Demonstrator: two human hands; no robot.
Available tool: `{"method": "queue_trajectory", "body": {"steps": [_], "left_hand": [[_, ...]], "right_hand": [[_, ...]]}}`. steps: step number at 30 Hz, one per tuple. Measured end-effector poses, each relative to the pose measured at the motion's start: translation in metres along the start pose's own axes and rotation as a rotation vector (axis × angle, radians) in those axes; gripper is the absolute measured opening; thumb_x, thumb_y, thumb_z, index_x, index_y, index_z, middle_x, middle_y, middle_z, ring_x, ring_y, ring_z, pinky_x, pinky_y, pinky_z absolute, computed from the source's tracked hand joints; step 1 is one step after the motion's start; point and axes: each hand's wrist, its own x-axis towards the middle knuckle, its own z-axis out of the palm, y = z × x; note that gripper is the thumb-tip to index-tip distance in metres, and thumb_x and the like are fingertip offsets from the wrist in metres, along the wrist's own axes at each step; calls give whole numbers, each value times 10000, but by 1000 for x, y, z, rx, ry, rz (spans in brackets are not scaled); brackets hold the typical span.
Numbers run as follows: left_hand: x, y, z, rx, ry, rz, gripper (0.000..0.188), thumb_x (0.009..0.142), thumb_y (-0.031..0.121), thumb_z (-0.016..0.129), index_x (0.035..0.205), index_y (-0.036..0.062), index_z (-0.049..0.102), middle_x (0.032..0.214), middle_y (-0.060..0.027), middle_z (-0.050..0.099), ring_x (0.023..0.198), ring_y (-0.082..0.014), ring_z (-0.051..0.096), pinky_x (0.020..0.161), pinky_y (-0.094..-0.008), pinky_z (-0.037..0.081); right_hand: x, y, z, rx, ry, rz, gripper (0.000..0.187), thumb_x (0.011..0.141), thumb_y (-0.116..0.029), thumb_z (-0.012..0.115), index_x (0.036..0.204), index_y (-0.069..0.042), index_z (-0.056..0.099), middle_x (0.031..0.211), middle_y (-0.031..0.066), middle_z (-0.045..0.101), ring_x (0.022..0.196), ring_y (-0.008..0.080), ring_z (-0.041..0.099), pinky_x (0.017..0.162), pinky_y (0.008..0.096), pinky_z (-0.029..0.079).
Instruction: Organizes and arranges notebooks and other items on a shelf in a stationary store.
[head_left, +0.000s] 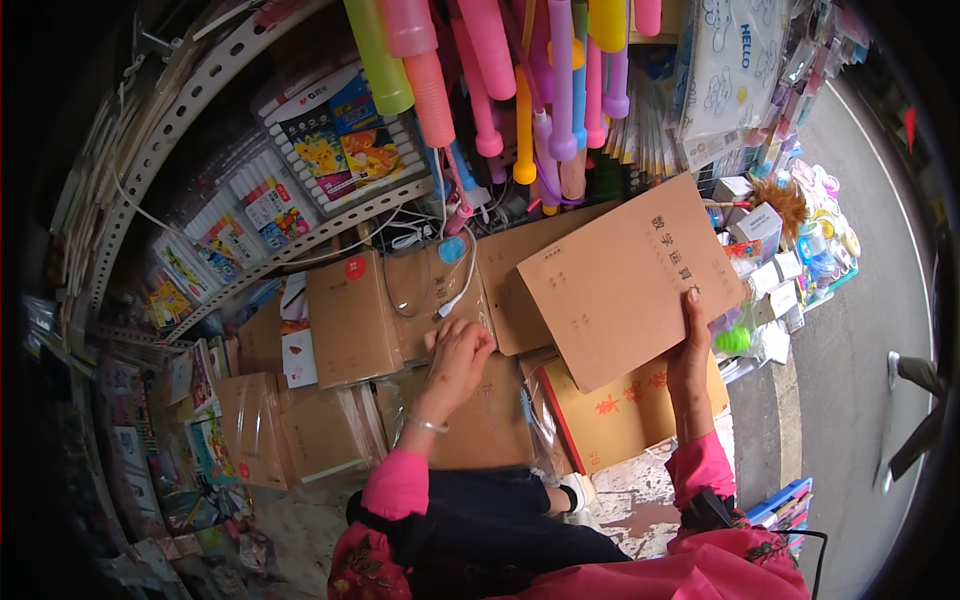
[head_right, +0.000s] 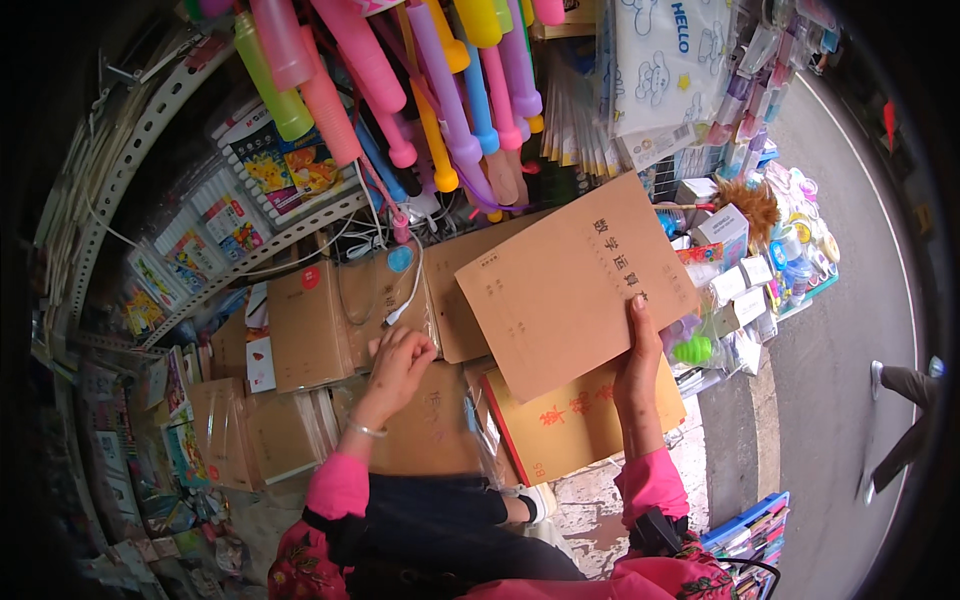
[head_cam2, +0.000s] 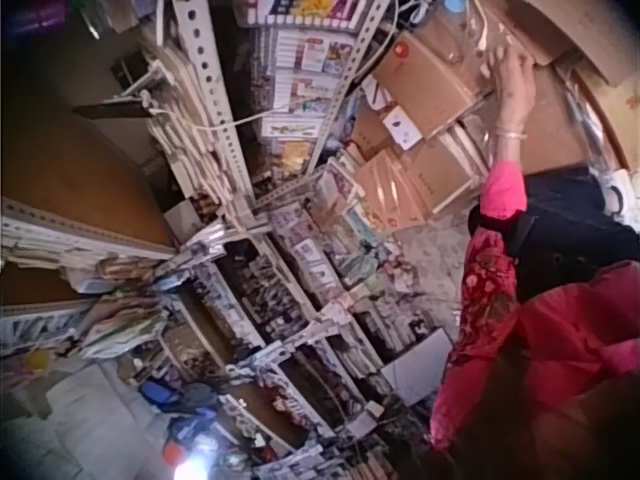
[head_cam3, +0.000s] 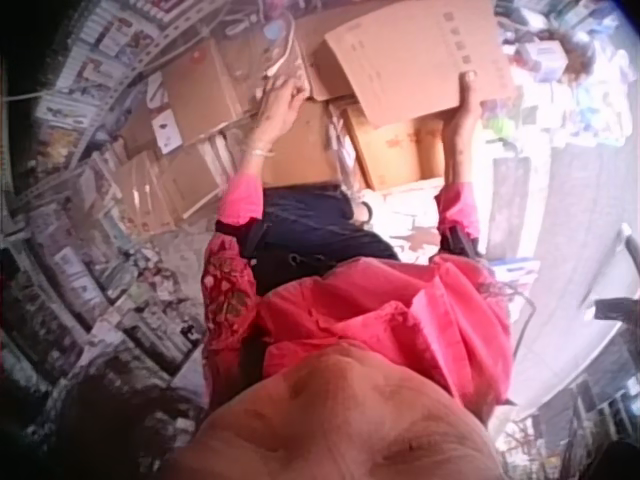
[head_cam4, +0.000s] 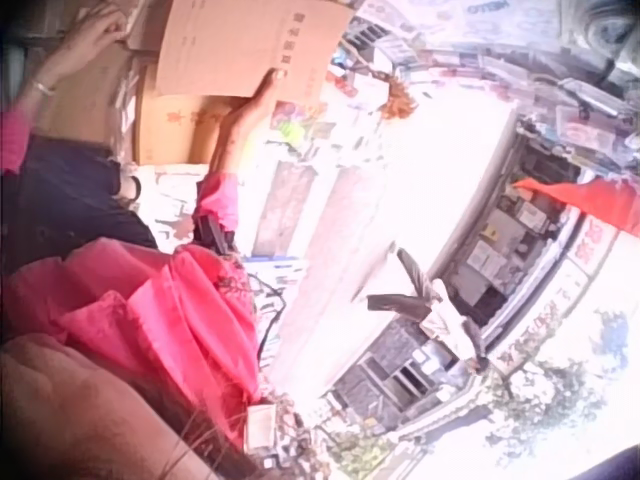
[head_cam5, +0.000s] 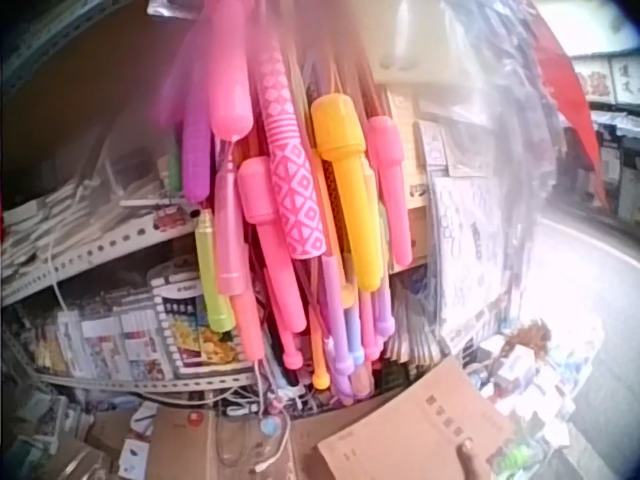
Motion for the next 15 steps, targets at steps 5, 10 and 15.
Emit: {"method": "queue_trajectory", "body": {"steps": [5, 10, 15], "left_hand": [[-20, 6, -11, -140, -184, -48, 81, 771, 152, 652, 805, 94, 607, 745, -20, 532, 747, -186, 527, 759, -342, 313], [29, 2, 14, 12, 111, -92, 89, 744, 146, 683, 802, 100, 635, 726, -20, 542, 709, -193, 536, 753, -346, 333], [47, -11, 29, 79, 73, -210, 109, 706, 128, 698, 801, 117, 645, 836, -41, 593, 882, -224, 560, 802, -388, 332]], "right_hand": [[-3, -3, 4, -23, -6, -27, 568, 856, -363, 606, 1258, -18, 400, 1165, 105, 534, 1073, 171, 535, 910, 299, 431], [-2, -1, 2, -17, -19, -23, 572, 857, -367, 605, 1260, -17, 400, 1171, 103, 535, 1075, 168, 533, 914, 296, 427], [1, 3, -3, -35, -6, -21, 559, 854, -377, 607, 1240, -16, 427, 1164, 96, 546, 1072, 160, 532, 910, 289, 425]]}}
